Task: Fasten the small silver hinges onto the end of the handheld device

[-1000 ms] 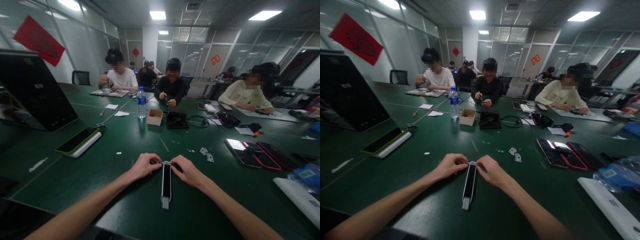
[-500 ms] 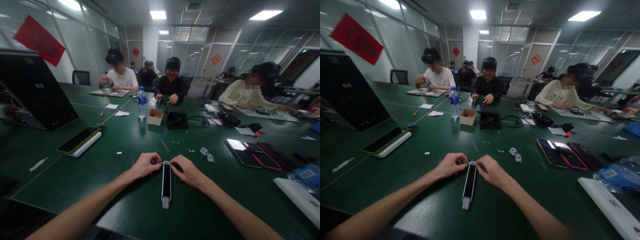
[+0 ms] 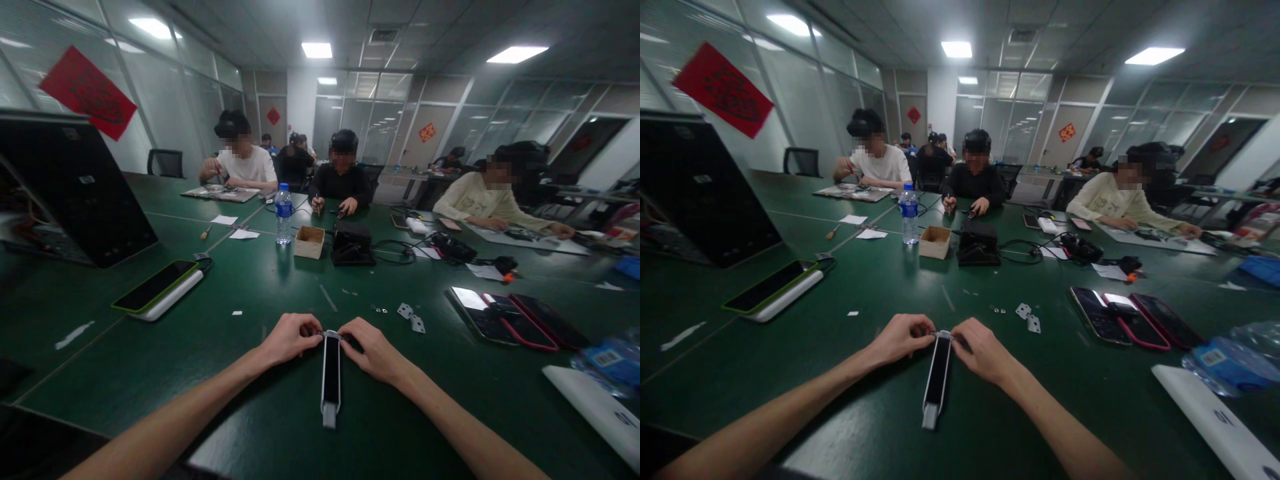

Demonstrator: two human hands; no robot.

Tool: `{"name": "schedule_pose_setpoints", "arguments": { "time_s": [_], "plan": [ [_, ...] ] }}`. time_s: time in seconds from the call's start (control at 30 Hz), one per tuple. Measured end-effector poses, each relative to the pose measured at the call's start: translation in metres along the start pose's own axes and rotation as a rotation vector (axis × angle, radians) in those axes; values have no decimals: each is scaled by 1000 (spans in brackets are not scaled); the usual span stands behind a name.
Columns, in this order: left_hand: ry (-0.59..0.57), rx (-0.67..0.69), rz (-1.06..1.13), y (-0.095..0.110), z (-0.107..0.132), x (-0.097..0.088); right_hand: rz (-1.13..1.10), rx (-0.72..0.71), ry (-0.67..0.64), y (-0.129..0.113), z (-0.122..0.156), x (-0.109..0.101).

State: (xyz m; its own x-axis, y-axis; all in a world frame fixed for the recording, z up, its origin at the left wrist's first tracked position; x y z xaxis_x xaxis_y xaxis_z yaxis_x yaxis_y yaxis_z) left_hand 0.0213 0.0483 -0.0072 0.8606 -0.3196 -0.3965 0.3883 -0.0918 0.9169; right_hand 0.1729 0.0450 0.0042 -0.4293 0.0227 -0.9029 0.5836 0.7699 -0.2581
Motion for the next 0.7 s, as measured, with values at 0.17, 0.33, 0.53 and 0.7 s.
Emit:
{"name": "schedule_pose_setpoints", "arguments": {
  "time_s": [0.17, 0.33, 0.53, 0.7],
  "plan": [
    [5, 31, 5, 0, 0, 0, 10, 6, 14, -3, -2, -4],
    [8, 32, -1, 0, 0, 0, 21, 2, 12, -3, -2, -3],
    [13, 64, -4, 1, 0, 0, 18, -10, 25, -2, -1, 0],
    [15, 62, 19, -3, 0, 1, 23, -11, 13, -3, -1, -1]
  ]
}}
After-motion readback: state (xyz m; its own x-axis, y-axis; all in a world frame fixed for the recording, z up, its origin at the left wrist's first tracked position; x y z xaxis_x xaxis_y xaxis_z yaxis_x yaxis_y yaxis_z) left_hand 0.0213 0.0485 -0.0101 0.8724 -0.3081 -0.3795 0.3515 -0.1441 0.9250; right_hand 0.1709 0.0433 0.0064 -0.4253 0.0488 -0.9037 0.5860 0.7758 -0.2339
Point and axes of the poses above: each hand's wrist, its own z-axis away from the middle knuckle, its own x-axis out of the palm, y = z × x, the point moved 7 cm from there along -z, towards the middle knuckle, and after that the axes turned 14 degrees about z, right-handed, at the moved point
